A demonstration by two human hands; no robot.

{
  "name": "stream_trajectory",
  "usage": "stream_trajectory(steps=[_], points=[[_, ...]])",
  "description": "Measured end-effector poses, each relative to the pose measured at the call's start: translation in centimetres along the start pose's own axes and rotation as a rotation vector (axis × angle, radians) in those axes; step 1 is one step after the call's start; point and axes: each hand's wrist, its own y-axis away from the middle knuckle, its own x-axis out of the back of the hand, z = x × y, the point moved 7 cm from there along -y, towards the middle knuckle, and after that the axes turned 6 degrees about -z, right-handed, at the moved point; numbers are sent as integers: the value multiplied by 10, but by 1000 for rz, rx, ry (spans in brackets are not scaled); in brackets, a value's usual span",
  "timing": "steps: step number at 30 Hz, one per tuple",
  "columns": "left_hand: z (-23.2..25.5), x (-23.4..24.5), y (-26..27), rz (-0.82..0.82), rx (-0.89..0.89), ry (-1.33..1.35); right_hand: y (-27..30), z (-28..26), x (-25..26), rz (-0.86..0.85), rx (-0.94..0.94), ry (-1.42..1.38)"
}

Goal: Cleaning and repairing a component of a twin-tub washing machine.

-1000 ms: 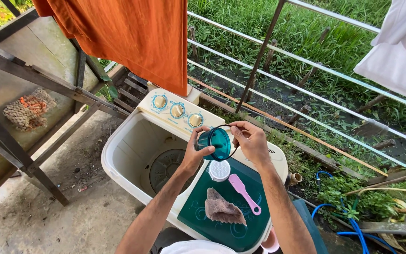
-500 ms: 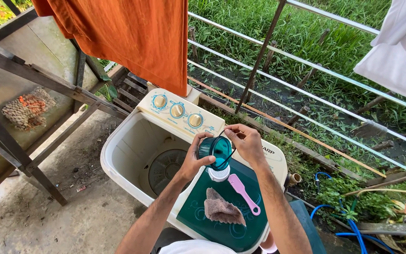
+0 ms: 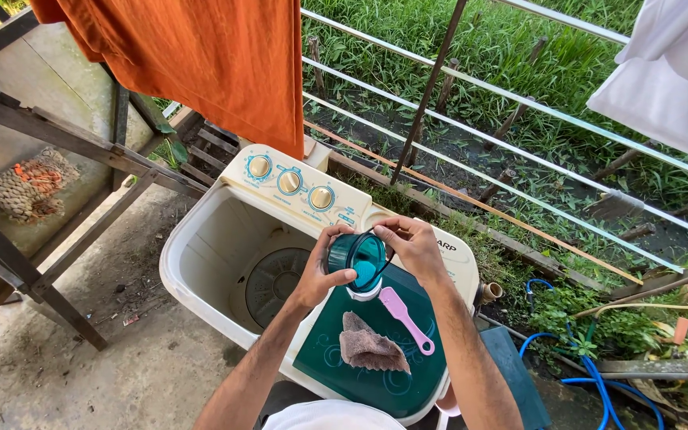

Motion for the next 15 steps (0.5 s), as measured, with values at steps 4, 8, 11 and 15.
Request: stream_trajectory(steps=[4,8,11,15], points=[[-4,2,1,-4,-2,29,1,9,2,-16,-41,-44],[1,0,5,-17,-30,42,7,20,2,-60,-119,-118],[-3,2,4,5,-46,127,13,21,-1,-73,-144,-170],[-11,3,3,7,-82,292,21,23,-4,-56,-156,-254]])
